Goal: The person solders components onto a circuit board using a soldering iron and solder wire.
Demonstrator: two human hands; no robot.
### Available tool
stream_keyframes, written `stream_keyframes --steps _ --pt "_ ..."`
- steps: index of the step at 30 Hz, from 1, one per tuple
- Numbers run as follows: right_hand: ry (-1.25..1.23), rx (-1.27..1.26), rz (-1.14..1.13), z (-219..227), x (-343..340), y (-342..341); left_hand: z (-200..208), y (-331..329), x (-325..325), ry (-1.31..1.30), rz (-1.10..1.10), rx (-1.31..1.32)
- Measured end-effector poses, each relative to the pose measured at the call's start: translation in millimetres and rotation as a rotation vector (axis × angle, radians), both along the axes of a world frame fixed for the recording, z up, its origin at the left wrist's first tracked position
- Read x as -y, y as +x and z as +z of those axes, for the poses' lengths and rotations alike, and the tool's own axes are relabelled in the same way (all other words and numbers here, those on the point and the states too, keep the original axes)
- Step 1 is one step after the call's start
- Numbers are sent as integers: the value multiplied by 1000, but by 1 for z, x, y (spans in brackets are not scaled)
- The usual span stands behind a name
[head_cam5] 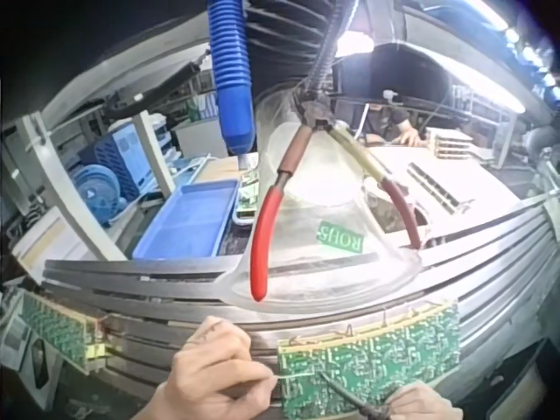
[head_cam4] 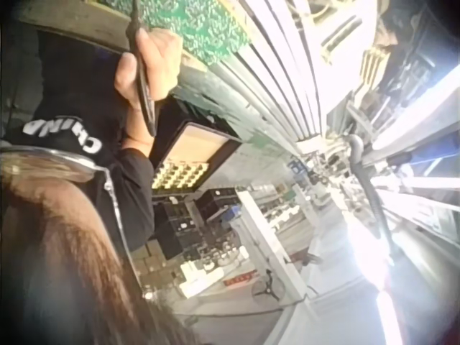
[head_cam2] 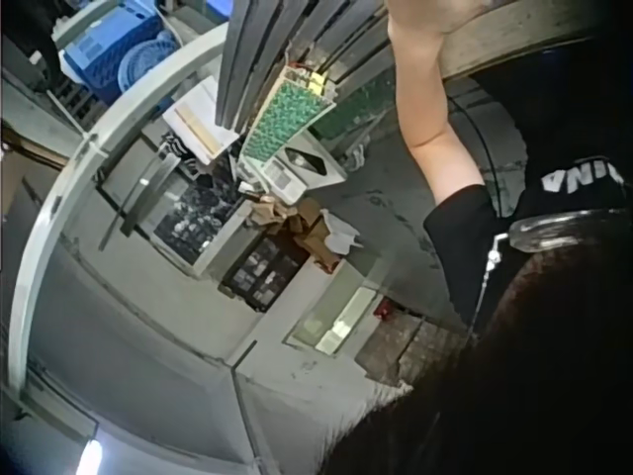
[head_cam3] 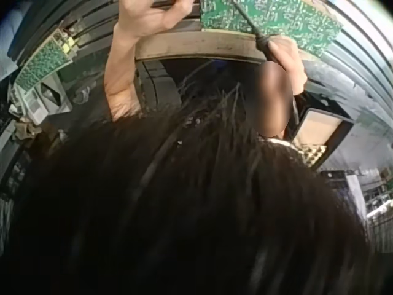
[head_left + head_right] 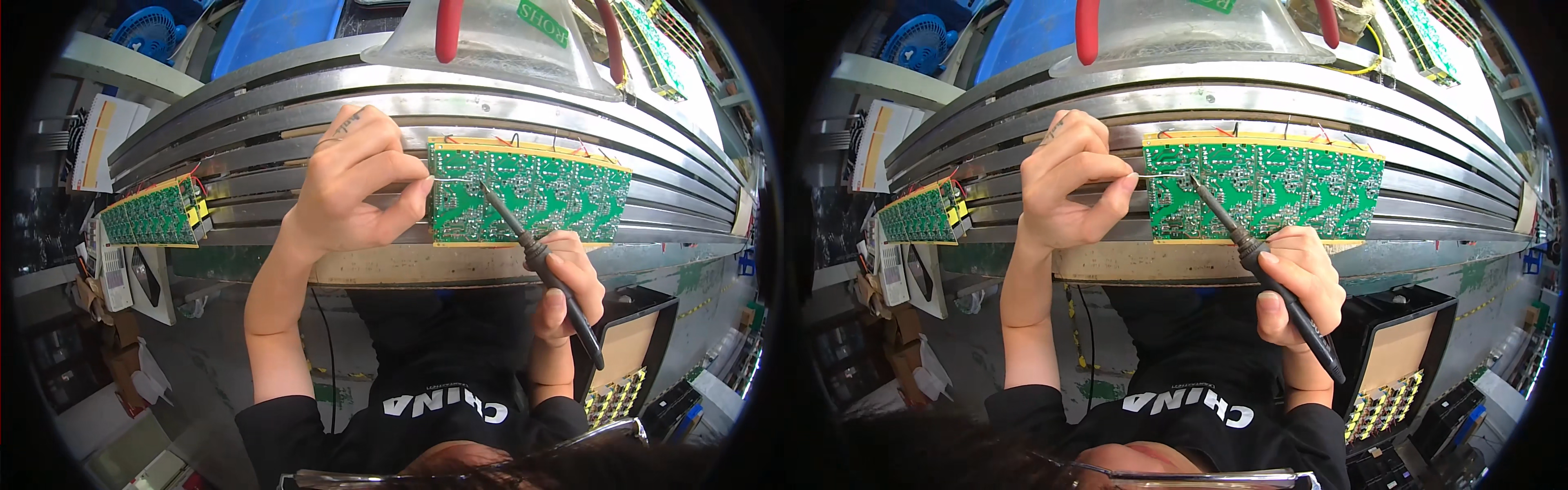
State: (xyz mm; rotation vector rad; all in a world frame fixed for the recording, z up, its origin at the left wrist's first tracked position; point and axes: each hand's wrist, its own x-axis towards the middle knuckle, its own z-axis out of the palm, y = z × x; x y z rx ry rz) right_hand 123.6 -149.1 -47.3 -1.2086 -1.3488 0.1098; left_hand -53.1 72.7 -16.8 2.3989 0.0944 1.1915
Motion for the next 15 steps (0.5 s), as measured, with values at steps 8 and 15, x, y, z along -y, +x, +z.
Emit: stream_keyframes --steps 8,15 --pt "101 -101 -91 -7 8 14 -2 0 -3 -3 201 26" --pt "-16 111 7 19 8 69 2 -3 -3 51 249 53"
